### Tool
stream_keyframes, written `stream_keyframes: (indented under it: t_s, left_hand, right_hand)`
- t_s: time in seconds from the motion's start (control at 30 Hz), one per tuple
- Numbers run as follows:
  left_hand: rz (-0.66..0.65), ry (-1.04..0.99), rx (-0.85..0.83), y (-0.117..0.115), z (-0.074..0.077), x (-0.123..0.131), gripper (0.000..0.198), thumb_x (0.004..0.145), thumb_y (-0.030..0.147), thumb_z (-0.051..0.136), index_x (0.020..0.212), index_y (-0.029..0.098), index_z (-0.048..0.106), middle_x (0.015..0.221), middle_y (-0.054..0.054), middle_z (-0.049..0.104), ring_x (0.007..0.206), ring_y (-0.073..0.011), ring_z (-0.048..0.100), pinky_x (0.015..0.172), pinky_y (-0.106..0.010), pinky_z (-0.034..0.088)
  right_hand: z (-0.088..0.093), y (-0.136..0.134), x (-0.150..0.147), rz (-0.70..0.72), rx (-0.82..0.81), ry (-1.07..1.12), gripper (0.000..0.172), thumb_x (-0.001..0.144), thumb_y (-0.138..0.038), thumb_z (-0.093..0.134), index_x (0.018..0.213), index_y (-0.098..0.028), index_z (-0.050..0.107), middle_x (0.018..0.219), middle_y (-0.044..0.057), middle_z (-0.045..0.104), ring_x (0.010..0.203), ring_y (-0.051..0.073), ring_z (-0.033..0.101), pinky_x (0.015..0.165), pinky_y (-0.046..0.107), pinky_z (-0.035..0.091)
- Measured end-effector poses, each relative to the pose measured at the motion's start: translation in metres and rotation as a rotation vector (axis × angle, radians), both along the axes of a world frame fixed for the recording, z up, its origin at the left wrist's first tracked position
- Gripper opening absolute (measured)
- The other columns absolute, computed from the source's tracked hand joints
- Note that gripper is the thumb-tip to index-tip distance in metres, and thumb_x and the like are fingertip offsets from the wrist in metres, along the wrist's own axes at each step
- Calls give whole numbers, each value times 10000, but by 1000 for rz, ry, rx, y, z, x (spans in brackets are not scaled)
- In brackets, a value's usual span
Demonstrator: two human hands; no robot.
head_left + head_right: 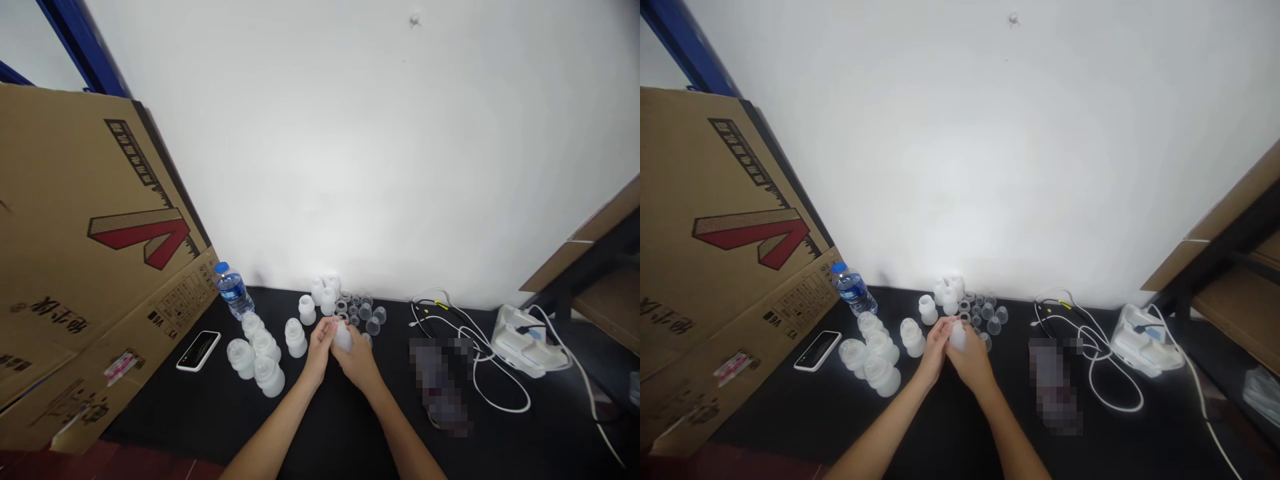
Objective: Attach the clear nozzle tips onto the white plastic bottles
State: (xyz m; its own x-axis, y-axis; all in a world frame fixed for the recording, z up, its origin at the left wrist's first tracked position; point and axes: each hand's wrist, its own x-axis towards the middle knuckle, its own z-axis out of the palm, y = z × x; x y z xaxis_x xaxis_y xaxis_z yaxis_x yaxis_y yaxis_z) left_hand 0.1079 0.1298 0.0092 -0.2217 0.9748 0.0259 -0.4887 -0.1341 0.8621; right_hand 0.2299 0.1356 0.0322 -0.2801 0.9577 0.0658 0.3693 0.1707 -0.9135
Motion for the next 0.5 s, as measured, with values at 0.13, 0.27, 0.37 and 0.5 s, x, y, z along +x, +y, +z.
stream_keyframes:
  t_s: [0.13,0.27,0.37,0.5]
  left_hand:
    - [-207,-175,-62,-5,6,2,650,908,681,746,1344,200,720,1217,-135,801,635,-171,641,528,-286,461]
    - [-136,-234,-79,-5,3,5,621,873,704,795,1221,195,718,919,-54,780,557,-135,596,467,-241,412]
    - [-115,-211,-104,-4,2,7,512,867,639,853,1092,207,696,755,22,696,459,-87,509,421,-212,352]
    - [-113,-258,-87,-3,1,9,576,852,635,861,1191,193,717,953,-53,773,648,-156,678,520,-240,473]
  right_hand:
    - [-4,9,0,159,-380,359,557,835,-649,756,1134,-188,659,676,-20,683,471,198,641,401,294,504]
    - [-9,12,0,115,-381,366,609,764,-613,866,1141,-182,661,646,-37,679,453,183,639,371,267,500]
    - [-12,12,0,144,-397,415,556,768,-620,884,1045,-190,669,643,-28,686,447,172,628,371,261,501]
    - [-10,10,1,241,-481,558,528,823,-684,828,798,-191,643,563,-7,644,410,143,572,372,246,478]
